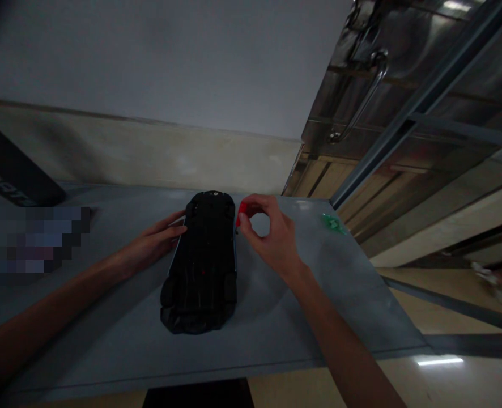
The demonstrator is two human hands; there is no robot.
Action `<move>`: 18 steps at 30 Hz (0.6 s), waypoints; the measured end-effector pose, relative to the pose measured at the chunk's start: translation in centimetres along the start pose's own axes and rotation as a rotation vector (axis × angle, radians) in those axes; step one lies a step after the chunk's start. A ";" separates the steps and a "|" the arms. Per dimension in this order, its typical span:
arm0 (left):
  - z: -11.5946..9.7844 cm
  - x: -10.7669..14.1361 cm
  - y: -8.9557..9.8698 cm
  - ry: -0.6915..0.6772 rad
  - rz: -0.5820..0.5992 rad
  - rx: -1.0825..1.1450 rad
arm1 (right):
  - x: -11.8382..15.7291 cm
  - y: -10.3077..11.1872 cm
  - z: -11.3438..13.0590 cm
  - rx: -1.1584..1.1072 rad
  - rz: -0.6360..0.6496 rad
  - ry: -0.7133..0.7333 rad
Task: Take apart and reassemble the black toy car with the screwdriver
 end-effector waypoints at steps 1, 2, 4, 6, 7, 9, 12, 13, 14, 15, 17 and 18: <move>0.0 0.0 -0.1 -0.001 0.003 -0.001 | 0.0 0.0 0.1 -0.006 -0.002 0.010; -0.1 0.1 -0.1 -0.003 0.002 0.001 | 0.0 0.0 0.2 -0.014 -0.003 0.020; -0.2 0.2 -0.1 -0.007 0.002 0.009 | 0.0 -0.1 0.3 -0.029 0.003 0.023; -0.2 0.2 -0.2 -0.009 0.003 0.008 | 0.0 -0.3 0.3 -0.038 0.021 0.006; -0.2 0.2 -0.2 -0.011 0.006 0.002 | 0.0 -0.3 0.3 -0.041 0.025 -0.002; -0.2 0.1 -0.1 -0.018 0.017 -0.007 | 0.0 -0.3 0.4 -0.049 0.032 -0.005; 0.0 -0.1 -0.1 -0.018 0.036 -0.002 | -0.2 -0.3 0.5 -0.043 0.052 -0.010; 0.1 -0.1 0.0 -0.013 0.036 0.001 | -0.3 -0.3 0.5 -0.041 0.062 -0.012; 0.1 -0.1 0.0 -0.007 0.032 0.002 | -0.4 -0.3 0.5 -0.044 0.070 -0.012; 0.1 -0.1 0.1 -0.004 0.025 0.000 | -0.5 -0.3 0.6 -0.050 0.074 -0.014; 0.1 -0.1 0.1 -0.007 0.016 -0.008 | -0.6 -0.3 0.8 -0.065 0.079 -0.009; 0.0 0.0 0.0 -0.009 0.013 -0.012 | -0.6 -0.3 0.9 -0.068 0.082 -0.005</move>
Point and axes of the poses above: each hand's wrist, its own x-axis away from the middle knuckle, its own y-axis out of the back of the hand, z = x × y, the point moved 7 cm from there along -x, towards the middle knuckle
